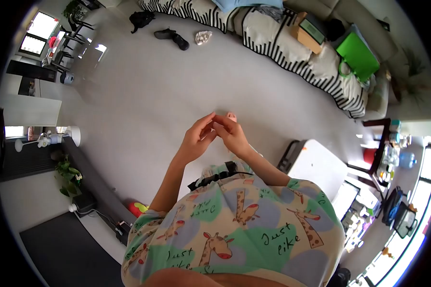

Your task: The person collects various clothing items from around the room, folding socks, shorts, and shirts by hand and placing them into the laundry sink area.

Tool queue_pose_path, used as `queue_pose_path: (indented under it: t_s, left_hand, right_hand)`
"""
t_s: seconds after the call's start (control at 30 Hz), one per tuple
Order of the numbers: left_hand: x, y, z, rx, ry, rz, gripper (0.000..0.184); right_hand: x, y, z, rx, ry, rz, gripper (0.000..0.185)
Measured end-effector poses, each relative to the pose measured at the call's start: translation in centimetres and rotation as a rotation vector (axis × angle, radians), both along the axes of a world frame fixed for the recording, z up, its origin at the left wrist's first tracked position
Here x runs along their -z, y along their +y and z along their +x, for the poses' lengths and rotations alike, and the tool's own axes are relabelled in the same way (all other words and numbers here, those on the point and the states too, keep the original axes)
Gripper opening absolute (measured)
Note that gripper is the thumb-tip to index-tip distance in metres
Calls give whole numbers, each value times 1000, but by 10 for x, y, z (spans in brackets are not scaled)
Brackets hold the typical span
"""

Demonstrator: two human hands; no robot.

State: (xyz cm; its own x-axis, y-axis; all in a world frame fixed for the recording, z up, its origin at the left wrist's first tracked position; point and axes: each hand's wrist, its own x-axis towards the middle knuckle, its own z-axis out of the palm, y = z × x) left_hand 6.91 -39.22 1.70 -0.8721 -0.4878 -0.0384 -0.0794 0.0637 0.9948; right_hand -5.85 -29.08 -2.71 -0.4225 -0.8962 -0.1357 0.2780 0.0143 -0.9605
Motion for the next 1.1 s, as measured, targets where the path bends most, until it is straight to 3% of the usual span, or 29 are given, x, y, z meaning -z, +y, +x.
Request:
queue_pose_path:
  t_s: [0.07, 0.2, 0.4, 0.57, 0.83, 0.97, 1.1]
  left_hand:
    - [13, -52, -34, -83, -27, -19, 52]
    - [18, -156, -87, -263, -54, -49, 51]
    - [13, -322, -136, -357, -13, 179, 51]
    - [69, -460, -199, -356, 36, 258, 52]
    - [128, -666, -331, -127, -248, 227, 49]
    - [187, -746, -402, -119, -348, 295, 48]
    - [275, -813, -462, -129, -469, 392, 45]
  right_hand:
    - [13, -60, -35, 17, -3, 27, 30]
    - [-14, -193, -93, -74, 17, 85, 30]
    - [-9, -370, -153, -240, 85, 188, 32]
    - [38, -507, -208, -157, 149, 206, 28]
    - [88, -675, -313, 102, 6, 416, 26]
    - [157, -751, -371, 205, -51, 491, 26]
    - [276, -817, -420, 206, -78, 567, 23]
